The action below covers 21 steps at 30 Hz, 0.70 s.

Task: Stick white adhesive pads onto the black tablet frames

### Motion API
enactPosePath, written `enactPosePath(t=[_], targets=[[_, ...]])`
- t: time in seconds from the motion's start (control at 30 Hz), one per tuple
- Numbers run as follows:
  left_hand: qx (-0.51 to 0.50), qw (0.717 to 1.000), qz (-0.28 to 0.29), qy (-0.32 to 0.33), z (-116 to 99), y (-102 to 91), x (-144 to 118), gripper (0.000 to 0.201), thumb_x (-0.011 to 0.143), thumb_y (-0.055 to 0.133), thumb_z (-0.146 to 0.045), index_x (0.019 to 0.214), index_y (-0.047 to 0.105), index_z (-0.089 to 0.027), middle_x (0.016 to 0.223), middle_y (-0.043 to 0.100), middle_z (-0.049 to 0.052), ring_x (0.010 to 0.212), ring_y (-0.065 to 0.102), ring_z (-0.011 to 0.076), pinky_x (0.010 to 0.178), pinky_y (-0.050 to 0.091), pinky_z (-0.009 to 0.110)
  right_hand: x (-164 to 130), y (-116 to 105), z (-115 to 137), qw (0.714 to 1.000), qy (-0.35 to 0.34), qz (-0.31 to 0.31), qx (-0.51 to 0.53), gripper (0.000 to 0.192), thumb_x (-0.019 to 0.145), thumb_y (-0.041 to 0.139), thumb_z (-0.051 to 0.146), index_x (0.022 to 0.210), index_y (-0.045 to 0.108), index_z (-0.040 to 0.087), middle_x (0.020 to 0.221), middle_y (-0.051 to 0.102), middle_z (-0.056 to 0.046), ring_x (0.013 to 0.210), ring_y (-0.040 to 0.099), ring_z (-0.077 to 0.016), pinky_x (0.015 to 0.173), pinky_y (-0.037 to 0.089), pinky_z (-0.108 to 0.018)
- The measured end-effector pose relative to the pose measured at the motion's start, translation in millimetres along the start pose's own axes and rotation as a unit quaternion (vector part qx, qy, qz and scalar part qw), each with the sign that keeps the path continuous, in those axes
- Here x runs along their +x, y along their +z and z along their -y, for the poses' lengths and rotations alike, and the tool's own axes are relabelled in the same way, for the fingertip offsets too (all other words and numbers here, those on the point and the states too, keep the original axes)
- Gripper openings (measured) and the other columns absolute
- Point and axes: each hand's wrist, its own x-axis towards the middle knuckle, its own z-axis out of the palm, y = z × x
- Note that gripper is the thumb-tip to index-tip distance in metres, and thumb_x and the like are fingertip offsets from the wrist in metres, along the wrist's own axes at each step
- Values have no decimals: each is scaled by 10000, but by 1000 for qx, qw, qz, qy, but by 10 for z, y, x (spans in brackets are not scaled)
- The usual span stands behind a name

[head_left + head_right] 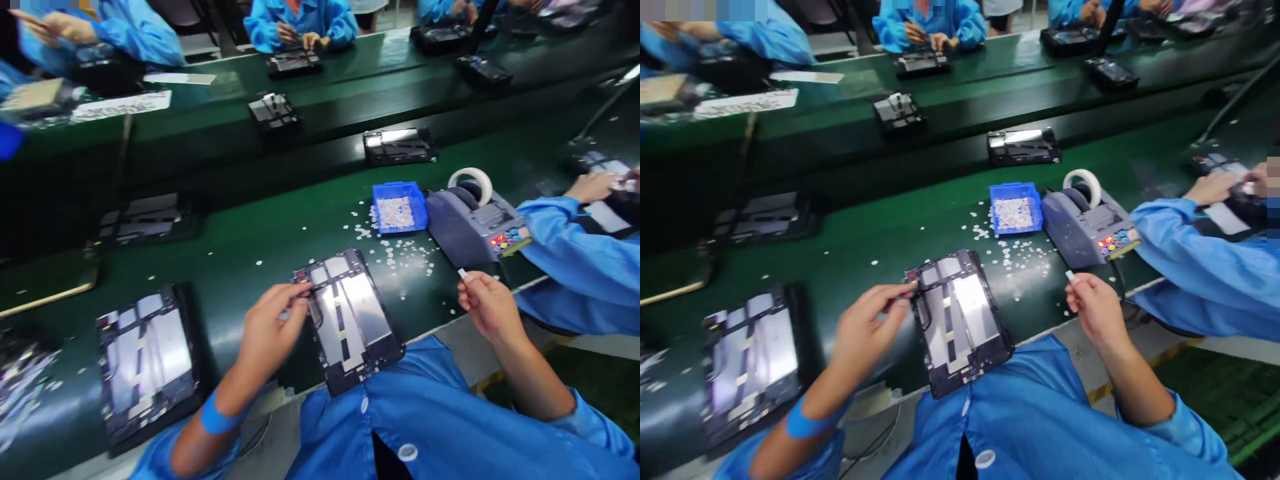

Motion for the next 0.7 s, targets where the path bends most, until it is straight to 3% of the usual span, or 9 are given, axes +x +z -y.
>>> enactPosePath(t=[0.07,0.17,0.3,0.37,0.47,0.53,0.57,0.63,0.7], targets=[[-112,991,27,-74,-174,147,3,236,954,584,-231,1119,752,-212,1017,775,59,889,707,182,804,566,317,-190,411,-73,995,2,91,-32,309,716,895,410,815,700,191,706,682,-9,532,555,-91,465,444,-206],[-303,933,60,-186,-353,406,52,289,873,673,-232,1154,716,-182,1018,760,66,803,671,142,752,542,278,-365,1064,-125,968,-15,233,-88,299,807,841,462,846,715,194,773,724,-34,593,599,-115,512,461,-231],[-457,856,12,-242,-331,556,104,239,858,735,-314,1042,692,-166,896,711,36,770,630,121,748,511,257,-482,1670,-208,930,-44,330,-153,293,869,766,486,854,732,196,676,683,-12,576,585,-130,544,453,-257],[-454,853,-22,-257,-232,502,88,173,884,708,-334,934,676,-171,785,653,1,698,574,108,704,483,251,-483,1804,-267,909,-66,369,-181,290,896,728,490,874,750,202,689,696,-18,590,606,-148,566,469,-277],[-381,883,-72,-266,-31,295,28,136,912,661,-309,859,646,-185,755,627,-10,696,551,116,695,470,258,-362,1884,-316,866,-148,406,-250,258,971,644,444,980,783,227,860,775,-47,702,683,-191,640,513,-320],[-300,917,-85,-247,93,124,-9,118,939,626,-286,869,642,-193,811,671,8,748,590,136,730,487,277,-215,1926,-310,808,-282,407,-319,239,1012,592,360,1042,792,233,988,796,-66,856,716,-225,766,536,-363],[-250,940,-75,-221,139,45,-21,110,951,615,-271,875,644,-197,864,706,24,795,620,150,769,502,296,-136,1953,-299,762,-360,408,-353,244,1027,568,313,1074,792,229,1035,794,-76,925,711,-238,830,527,-381],[-131,982,-22,-136,194,-70,-29,105,971,604,-233,882,652,-206,1024,765,58,956,673,191,902,515,364,3,2022,-276,645,-488,419,-413,286,1044,527,233,1179,779,215,1066,776,-94,965,672,-244,877,491,-391],[-8,998,45,-51,209,-111,-22,131,990,586,-200,877,653,-213,1204,772,78,1123,665,237,1014,483,438,93,2094,-262,538,-563,427,-460,341,1047,511,184,1295,744,211,1042,748,-101,897,616,-230,824,451,-368]])
